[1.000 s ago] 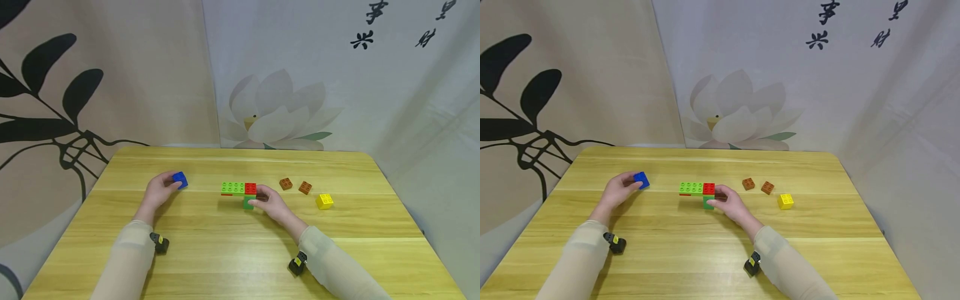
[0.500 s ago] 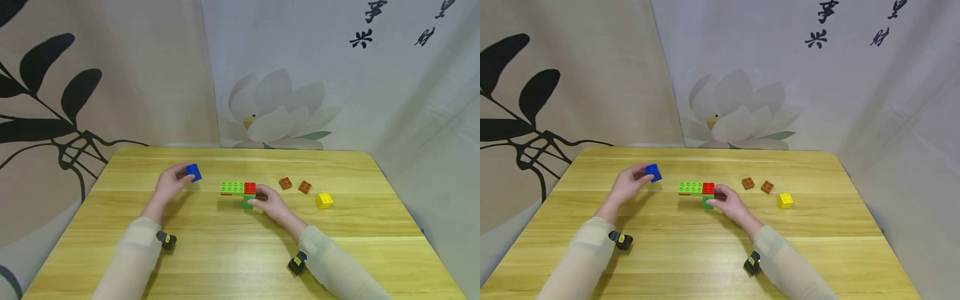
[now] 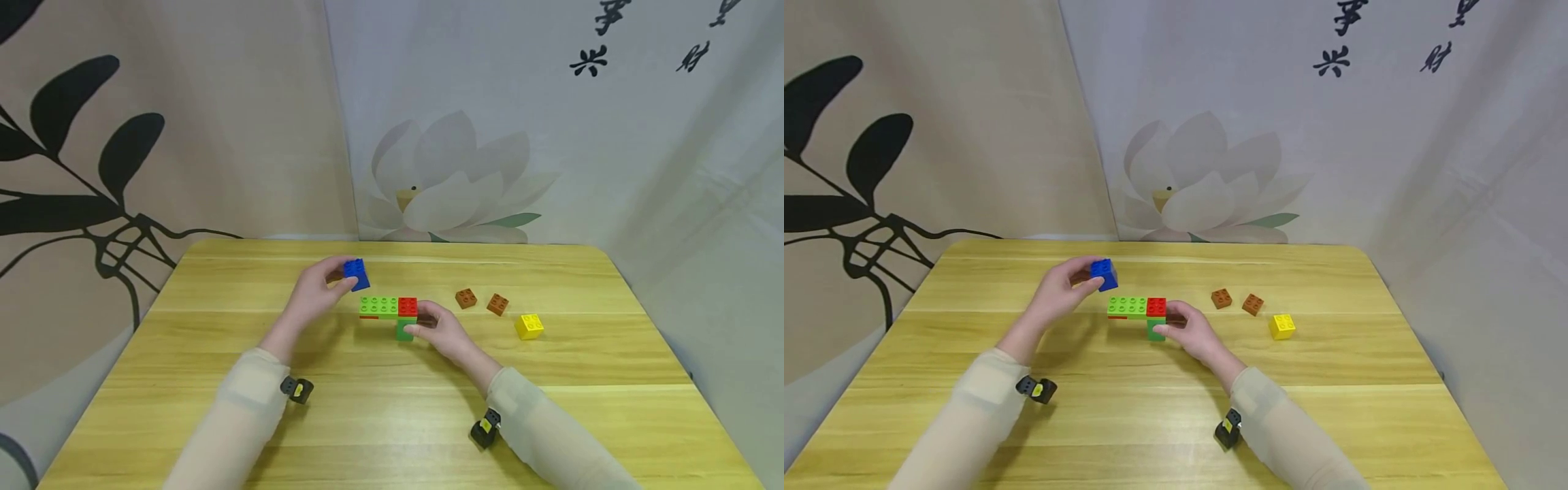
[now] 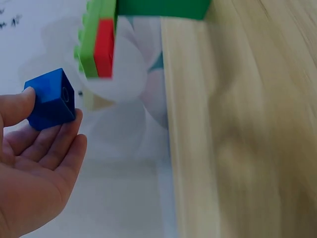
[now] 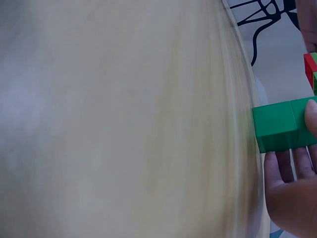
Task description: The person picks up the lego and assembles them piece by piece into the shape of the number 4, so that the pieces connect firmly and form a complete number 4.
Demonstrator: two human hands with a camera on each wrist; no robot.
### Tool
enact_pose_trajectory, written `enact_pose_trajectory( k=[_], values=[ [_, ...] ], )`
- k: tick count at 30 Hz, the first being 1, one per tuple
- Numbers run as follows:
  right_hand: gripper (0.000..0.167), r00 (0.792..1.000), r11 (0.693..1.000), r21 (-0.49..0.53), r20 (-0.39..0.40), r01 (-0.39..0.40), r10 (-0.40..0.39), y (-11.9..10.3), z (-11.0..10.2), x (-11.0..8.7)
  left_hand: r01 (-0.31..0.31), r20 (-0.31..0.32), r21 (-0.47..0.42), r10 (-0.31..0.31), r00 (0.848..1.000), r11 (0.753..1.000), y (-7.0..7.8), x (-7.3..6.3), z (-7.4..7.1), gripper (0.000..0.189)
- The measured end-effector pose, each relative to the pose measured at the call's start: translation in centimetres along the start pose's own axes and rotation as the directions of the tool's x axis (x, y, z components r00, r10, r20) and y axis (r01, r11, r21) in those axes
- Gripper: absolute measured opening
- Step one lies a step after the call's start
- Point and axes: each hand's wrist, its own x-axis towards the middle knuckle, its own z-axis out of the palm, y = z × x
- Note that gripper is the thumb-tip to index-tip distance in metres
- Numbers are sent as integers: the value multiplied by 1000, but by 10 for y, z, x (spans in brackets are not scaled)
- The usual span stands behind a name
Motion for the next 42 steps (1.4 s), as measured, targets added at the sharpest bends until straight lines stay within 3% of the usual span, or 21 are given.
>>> enact_pose_trajectory(
  k=[6,14,23,42],
  values=[
    [41,1000,1000,2,1,12,-12,-1,0,0,-43,39,10,42,998,999,23,4,18,38],
    [41,999,999,10,23,32,-32,-5,-1,-2,-80,130,37,74,989,996,39,10,37,37],
    [39,999,999,22,32,43,-44,2,-2,0,-113,203,60,99,974,992,41,15,52,32],
    [42,999,999,23,29,30,-30,2,-2,0,-97,260,70,76,963,993,35,17,55,28]
  ],
)
